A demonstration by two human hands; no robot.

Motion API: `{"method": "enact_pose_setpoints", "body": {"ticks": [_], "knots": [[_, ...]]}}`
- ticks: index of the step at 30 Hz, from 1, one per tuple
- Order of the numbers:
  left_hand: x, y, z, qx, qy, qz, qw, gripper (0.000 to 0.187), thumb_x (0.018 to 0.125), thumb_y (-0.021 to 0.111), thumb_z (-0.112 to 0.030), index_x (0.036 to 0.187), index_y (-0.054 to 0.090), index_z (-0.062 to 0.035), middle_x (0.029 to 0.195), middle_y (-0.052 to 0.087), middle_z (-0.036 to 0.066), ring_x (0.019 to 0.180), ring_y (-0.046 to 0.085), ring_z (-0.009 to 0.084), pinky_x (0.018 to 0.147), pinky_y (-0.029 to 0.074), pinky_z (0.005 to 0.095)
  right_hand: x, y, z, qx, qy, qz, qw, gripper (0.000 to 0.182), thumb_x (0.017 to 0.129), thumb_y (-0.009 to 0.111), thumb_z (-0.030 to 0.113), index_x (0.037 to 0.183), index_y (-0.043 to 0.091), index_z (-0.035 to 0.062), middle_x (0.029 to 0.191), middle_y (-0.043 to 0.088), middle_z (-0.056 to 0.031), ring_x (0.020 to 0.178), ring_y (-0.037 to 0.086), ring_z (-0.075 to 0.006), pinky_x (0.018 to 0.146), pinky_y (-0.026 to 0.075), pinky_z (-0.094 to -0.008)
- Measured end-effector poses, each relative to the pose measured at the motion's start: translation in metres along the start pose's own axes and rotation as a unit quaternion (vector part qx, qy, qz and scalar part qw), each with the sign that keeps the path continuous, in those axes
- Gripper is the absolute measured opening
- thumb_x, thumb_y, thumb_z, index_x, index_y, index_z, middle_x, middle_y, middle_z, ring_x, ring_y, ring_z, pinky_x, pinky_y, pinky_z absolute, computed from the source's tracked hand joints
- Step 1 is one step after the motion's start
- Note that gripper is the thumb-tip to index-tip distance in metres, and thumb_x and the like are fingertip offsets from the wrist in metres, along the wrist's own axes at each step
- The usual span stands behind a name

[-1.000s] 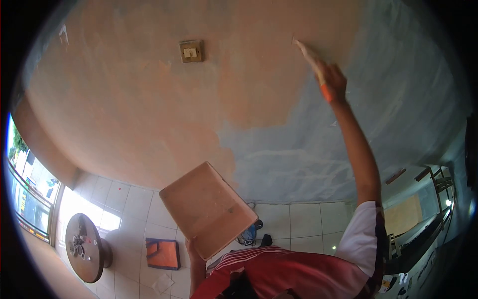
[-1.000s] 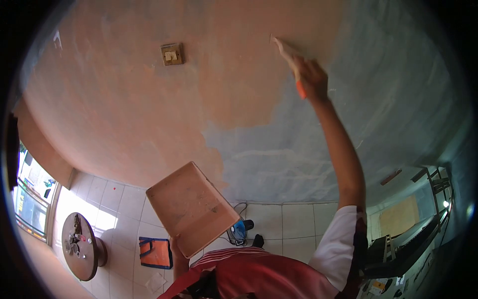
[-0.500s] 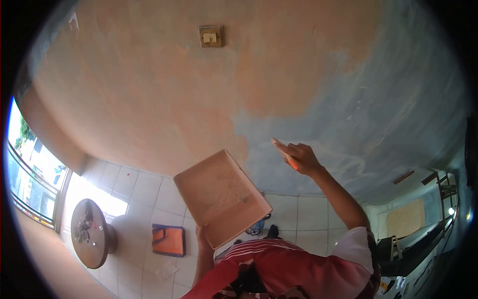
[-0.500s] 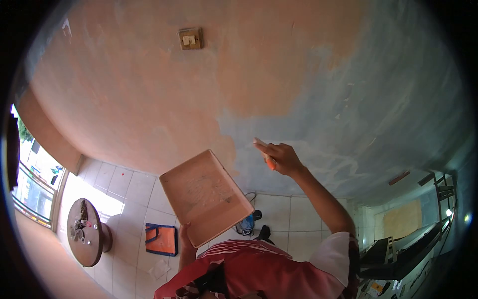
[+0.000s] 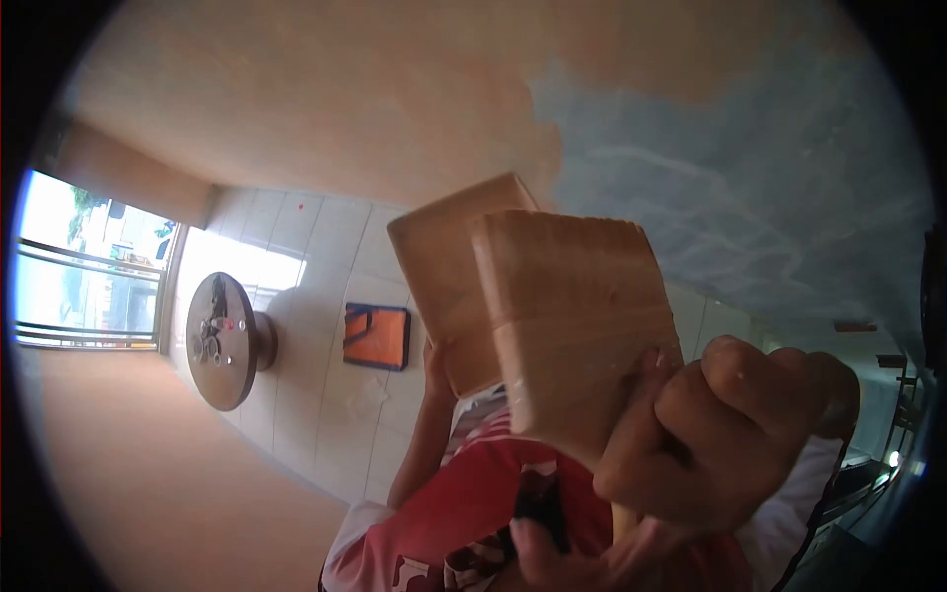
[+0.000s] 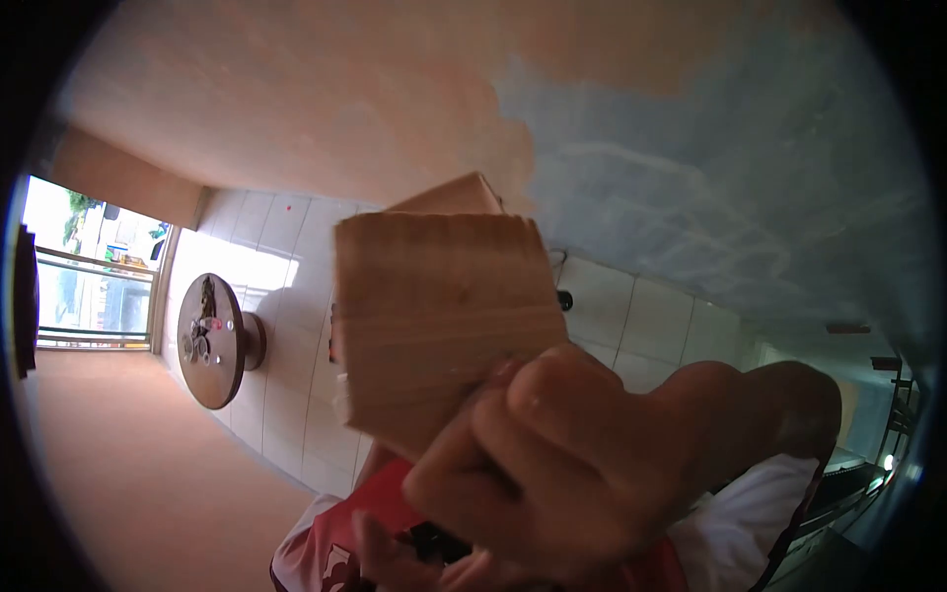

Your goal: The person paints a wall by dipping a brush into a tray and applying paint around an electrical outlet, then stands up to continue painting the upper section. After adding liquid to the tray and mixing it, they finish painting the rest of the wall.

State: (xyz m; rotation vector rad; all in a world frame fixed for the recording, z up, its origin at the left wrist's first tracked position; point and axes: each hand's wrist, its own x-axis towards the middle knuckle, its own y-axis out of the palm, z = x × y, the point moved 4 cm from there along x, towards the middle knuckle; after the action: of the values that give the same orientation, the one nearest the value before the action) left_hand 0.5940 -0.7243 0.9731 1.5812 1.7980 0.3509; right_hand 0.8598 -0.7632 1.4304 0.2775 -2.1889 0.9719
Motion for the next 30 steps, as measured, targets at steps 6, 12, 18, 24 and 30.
{"method": "enact_pose_setpoints", "body": {"ticks": [6,12,18,24,30], "knots": [[-0.005,0.071,-0.010,0.003,0.059,0.098,0.993,0.062,0.092,0.059,-0.030,0.145,0.040,-0.0039,0.135,0.055,0.014,0.117,0.061,0.0273,0.098,0.053,0.0411,-0.023,-0.031,-0.005,-0.042,0.059,0.038,0.997,0.027,0.070,0.066,0.033,0.071,0.051,0.0101,0.051,0.034,-0.0009,0.050,0.032,-0.0118,0.045,0.021,-0.0235],[-0.021,0.129,0.001,0.065,0.020,0.080,0.994,0.063,0.093,0.055,-0.030,0.146,0.038,-0.0011,0.137,0.055,0.015,0.117,0.061,0.0261,0.099,0.054,0.0396,-0.049,-0.054,-0.016,-0.090,0.119,-0.024,0.989,0.031,0.057,0.065,0.033,0.066,0.047,0.0089,0.050,0.031,0.0015,0.051,0.031,-0.0121,0.043,0.018,-0.0234],[-0.021,0.167,0.067,0.076,-0.012,0.103,0.992,0.062,0.092,0.055,-0.026,0.146,0.038,-0.0004,0.135,0.055,0.015,0.117,0.060,0.0262,0.099,0.052,0.0390,-0.066,-0.089,-0.031,0.118,0.191,0.097,0.970,0.034,0.055,0.066,0.036,0.058,0.041,0.0119,0.051,0.028,0.0024,0.050,0.027,-0.0120,0.043,0.017,-0.0230],[-0.021,0.156,0.097,0.056,0.060,0.036,0.996,0.062,0.091,0.055,-0.021,0.146,0.037,0.0004,0.134,0.054,0.015,0.118,0.059,0.0263,0.099,0.050,0.0382,-0.085,-0.087,-0.026,0.023,0.166,0.035,0.985,0.038,0.071,0.065,0.041,0.069,0.050,0.0057,0.054,0.036,-0.0040,0.049,0.028,-0.0142,0.043,0.021,-0.0265],[-0.047,0.164,0.115,0.024,0.056,0.011,0.998,0.062,0.089,0.057,-0.017,0.145,0.037,0.0008,0.133,0.053,0.017,0.120,0.057,0.0277,0.101,0.047,0.0394,-0.101,-0.099,-0.021,0.123,0.091,0.087,0.984,0.041,0.071,0.071,0.041,0.076,0.057,0.0037,0.057,0.045,-0.0058,0.046,0.028,-0.0132,0.043,0.021,-0.0270]]}}
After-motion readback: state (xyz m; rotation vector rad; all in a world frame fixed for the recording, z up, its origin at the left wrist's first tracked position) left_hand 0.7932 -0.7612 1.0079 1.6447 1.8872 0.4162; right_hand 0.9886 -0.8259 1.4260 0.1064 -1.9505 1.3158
